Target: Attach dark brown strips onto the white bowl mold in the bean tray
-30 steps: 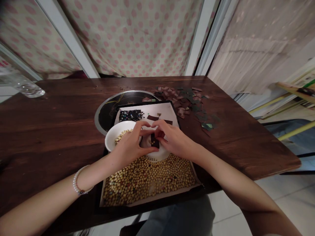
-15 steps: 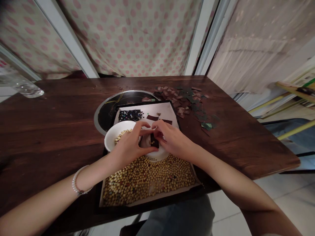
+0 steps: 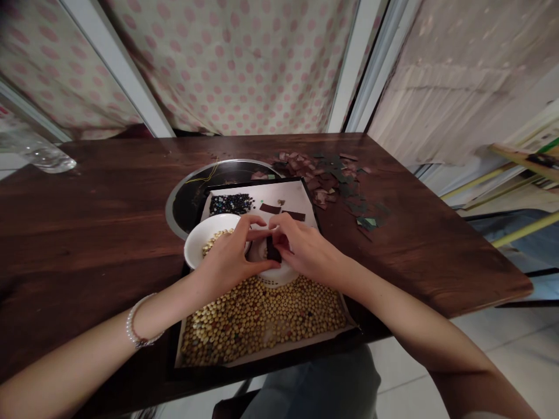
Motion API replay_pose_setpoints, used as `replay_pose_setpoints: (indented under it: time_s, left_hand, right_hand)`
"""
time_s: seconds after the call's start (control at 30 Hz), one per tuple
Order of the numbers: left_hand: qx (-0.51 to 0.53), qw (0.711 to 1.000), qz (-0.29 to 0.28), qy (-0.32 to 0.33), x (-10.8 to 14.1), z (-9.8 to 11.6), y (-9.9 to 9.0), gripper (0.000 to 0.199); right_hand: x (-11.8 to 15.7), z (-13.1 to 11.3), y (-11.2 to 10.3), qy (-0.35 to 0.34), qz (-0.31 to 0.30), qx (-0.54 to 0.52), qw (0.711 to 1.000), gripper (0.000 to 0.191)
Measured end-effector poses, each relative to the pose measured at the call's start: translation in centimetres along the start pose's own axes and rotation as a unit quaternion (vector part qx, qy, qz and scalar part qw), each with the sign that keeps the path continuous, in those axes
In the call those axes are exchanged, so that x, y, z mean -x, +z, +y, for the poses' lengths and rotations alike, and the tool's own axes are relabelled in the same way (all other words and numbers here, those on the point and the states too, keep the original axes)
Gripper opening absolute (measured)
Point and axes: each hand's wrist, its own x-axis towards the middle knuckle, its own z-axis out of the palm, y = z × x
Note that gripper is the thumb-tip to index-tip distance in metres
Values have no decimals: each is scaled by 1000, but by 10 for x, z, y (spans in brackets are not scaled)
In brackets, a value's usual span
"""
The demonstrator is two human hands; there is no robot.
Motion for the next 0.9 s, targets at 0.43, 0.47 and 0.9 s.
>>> replay_pose_setpoints:
  time_s: [0.43,0.47,0.9]
  left_hand:
    - [-5,1000,-11,4,0,-1,-1,57]
    - [-5,1000,-13,5,0,-1,-1,57]
    - [-13,1000,-10,3,-1,-2,-1,57]
  right_hand:
    - [-5,0,-2,19,-31,-40,999,24]
    - [-5,0,-2,19,-27,-36,999,22]
    - [-5,0,-2,26,0,23,999,14]
